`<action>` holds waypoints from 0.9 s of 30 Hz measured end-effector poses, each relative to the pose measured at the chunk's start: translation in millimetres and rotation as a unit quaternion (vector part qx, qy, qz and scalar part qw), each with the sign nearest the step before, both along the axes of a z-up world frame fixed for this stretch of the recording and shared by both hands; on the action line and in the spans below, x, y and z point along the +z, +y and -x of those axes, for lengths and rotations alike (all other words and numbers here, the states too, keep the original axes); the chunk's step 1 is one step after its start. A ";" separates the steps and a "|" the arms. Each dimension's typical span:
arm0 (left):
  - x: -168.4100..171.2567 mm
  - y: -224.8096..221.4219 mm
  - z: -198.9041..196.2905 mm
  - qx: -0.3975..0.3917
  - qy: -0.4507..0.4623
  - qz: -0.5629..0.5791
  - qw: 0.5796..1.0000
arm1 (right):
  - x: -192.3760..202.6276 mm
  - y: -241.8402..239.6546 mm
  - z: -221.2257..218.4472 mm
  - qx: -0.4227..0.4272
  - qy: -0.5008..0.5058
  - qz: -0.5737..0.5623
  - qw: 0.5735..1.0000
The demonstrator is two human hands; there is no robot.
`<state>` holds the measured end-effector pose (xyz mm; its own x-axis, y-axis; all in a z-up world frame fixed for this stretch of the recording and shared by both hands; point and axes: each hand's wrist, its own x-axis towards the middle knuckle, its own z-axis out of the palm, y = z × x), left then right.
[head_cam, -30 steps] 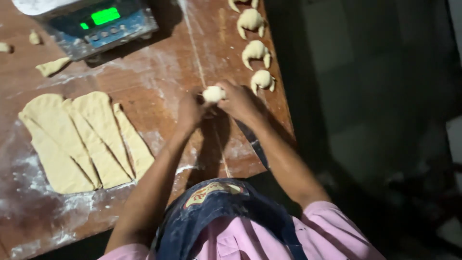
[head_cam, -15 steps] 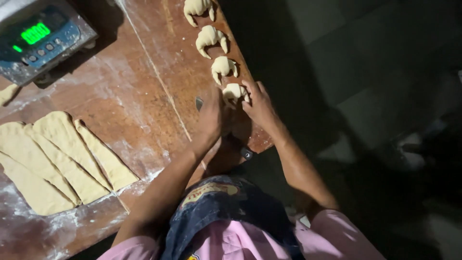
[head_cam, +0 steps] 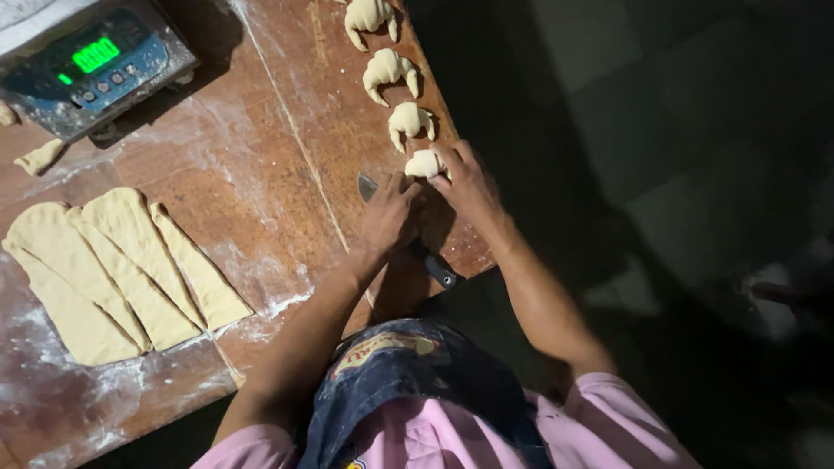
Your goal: The person is cutting dough with a knife and rolling it into croissant shapes on a work table in a bakery.
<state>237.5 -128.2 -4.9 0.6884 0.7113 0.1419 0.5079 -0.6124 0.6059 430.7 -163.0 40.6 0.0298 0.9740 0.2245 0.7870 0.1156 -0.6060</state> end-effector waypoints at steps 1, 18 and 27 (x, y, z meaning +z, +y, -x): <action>5.6 -0.6 0.3 -0.002 -0.012 -0.008 1.000 | -3.0 2.0 -1.2 0.001 -0.019 0.008 1.000; -20.7 -7.3 4.7 0.001 0.024 -0.180 0.983 | -20.2 -12.5 3.6 -0.044 0.021 0.015 0.999; 7.8 -4.4 172.3 0.181 -0.027 0.001 0.983 | 17.6 -75.5 73.8 -0.091 0.015 0.163 0.982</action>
